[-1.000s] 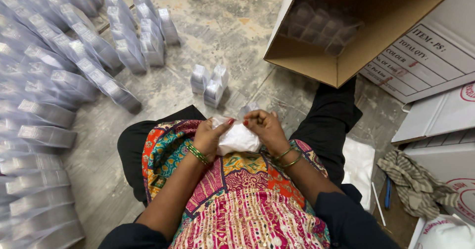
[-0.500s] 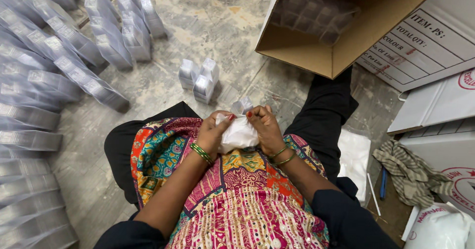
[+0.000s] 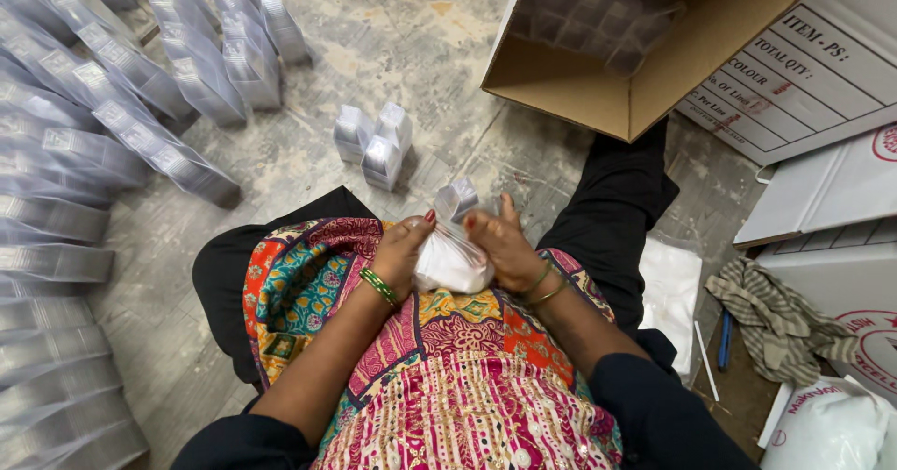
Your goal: The person sits on the floor and places small white boxes one at a time into clear plastic bags, then puts the bagged boxes into a large cardboard box beside them. They repeat this bagging cycle continuously, taking boxes from the pile on the floor.
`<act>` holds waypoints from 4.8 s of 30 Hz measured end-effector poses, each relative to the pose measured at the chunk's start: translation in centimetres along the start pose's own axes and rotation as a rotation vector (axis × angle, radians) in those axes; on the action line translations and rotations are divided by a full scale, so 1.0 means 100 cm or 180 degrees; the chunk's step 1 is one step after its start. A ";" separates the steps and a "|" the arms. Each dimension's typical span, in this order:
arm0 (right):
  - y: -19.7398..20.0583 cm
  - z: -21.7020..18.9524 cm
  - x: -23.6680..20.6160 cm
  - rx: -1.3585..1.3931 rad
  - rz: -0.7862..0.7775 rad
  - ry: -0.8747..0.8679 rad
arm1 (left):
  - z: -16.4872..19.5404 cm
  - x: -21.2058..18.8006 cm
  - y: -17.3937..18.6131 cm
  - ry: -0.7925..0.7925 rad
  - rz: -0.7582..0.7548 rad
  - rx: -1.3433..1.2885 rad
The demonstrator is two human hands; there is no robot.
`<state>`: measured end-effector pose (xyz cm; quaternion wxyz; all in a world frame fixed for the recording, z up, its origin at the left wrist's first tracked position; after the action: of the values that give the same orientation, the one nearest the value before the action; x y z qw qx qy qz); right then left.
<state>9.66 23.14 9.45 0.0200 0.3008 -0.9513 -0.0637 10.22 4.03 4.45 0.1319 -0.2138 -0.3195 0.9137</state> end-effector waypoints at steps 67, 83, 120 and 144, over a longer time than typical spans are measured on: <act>0.101 0.069 0.120 -0.1341 0.0299 -0.0438 | 0.027 0.050 0.015 0.0364 0.0423 0.4605; 0.091 0.087 0.071 -0.1084 0.1005 -0.0392 | -0.003 0.087 0.051 0.0566 0.0257 0.4462; -0.013 -0.112 0.005 0.0075 0.0886 0.0730 | 0.132 -0.050 -0.093 -0.2077 0.0182 0.2045; -0.009 -0.068 0.013 0.1752 0.0691 0.0209 | 0.047 -0.021 -0.033 -0.0798 0.0003 0.1347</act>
<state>9.66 20.91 16.04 -0.0249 0.1933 -0.9583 0.2089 10.22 3.24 10.49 0.1326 -0.0664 -0.1348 0.9797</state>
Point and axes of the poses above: each hand's wrist, its own x-axis towards the middle knuckle, its own y-axis out of the back of the hand, z = x × y, the point moved 3 cm from there along x, towards the middle knuckle, and after that the axes turned 9 degrees about -z, right-handed, at the moved point
